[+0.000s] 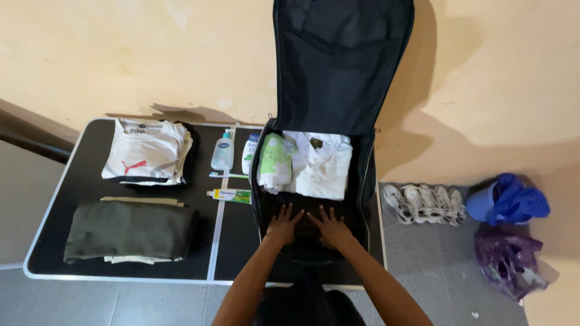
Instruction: The person unpacks folded clothes from a black suitcase placed on a table. They remove a dark garment, a white t-shirt, a white shirt, and a brown t-shirt one by one, placing each on the table beside the suitcase. The suitcase remains open throughout the sequence.
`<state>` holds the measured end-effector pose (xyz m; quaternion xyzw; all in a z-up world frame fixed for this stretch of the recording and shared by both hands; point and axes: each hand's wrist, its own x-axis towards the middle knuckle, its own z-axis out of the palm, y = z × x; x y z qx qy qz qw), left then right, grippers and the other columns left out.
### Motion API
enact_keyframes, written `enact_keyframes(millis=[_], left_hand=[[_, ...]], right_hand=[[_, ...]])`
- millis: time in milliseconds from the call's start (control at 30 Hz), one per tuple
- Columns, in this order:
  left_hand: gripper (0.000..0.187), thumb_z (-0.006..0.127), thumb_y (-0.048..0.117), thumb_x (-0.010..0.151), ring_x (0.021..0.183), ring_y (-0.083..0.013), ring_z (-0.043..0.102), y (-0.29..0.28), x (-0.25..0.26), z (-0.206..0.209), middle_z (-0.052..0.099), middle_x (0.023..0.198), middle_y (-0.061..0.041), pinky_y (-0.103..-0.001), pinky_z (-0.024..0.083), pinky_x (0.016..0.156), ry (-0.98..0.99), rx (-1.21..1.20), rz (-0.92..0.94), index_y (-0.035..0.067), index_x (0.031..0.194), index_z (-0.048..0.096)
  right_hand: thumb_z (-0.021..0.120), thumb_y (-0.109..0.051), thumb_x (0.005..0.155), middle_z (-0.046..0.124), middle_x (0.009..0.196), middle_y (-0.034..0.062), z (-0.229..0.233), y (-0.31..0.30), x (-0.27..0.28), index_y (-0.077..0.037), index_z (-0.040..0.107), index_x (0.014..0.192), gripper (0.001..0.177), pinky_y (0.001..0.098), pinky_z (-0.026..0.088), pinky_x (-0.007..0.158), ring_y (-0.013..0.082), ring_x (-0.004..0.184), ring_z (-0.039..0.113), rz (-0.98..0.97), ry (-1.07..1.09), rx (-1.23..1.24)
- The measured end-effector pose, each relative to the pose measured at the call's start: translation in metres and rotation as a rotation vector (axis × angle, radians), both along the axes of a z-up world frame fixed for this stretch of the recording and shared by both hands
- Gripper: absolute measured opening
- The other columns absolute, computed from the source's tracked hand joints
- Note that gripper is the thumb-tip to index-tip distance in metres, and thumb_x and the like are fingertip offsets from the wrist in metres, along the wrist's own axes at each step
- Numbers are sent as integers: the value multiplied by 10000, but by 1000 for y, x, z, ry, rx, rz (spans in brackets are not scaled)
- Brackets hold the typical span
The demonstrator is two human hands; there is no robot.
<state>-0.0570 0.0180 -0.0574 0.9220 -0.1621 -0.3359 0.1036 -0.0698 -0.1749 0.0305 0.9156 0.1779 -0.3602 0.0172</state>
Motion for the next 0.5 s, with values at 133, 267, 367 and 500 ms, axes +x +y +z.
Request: enact_keyframes(millis=[133, 267, 367, 500], left_hand=[[1071, 755, 220, 861, 1601, -351, 31, -1, 0, -4, -36, 1743, -117, -580, 241, 1233, -24, -3, 3, 399, 1656, 61], [1127, 806, 273, 822, 1598, -364, 55, 1, -2, -2, -11, 1742, -128, -589, 248, 1227, -50, -20, -9, 384, 1666, 67], [1109, 828, 386, 824, 1591, -386, 44, -1, -1, 14, -4, 1732, -157, -604, 218, 1238, -20, -22, 7, 360, 1658, 98], [904, 803, 515, 849, 1527, -373, 221, 2, 1, 51, 246, 1644, -189, -574, 230, 1231, 51, -114, -22, 223, 1570, 343]], right_hand=[[751, -486, 934, 114, 1700, 139, 3, -2, 12, -288, 185, 1614, 906, 555, 300, 1219, 400, 1544, 190, -39, 45, 76], [705, -483, 975, 424, 1628, 80, -3, -7, 29, -224, 413, 1563, 705, 441, 401, 1239, 282, 1501, 423, -112, -187, 361], [734, -409, 946, 414, 1640, 67, 5, -4, 46, -219, 407, 1557, 719, 446, 377, 1246, 265, 1509, 408, -137, -458, 441], [816, -347, 831, 139, 1687, 80, 30, 14, 64, -278, 219, 1584, 963, 568, 211, 1230, 307, 1554, 153, -83, -511, 262]])
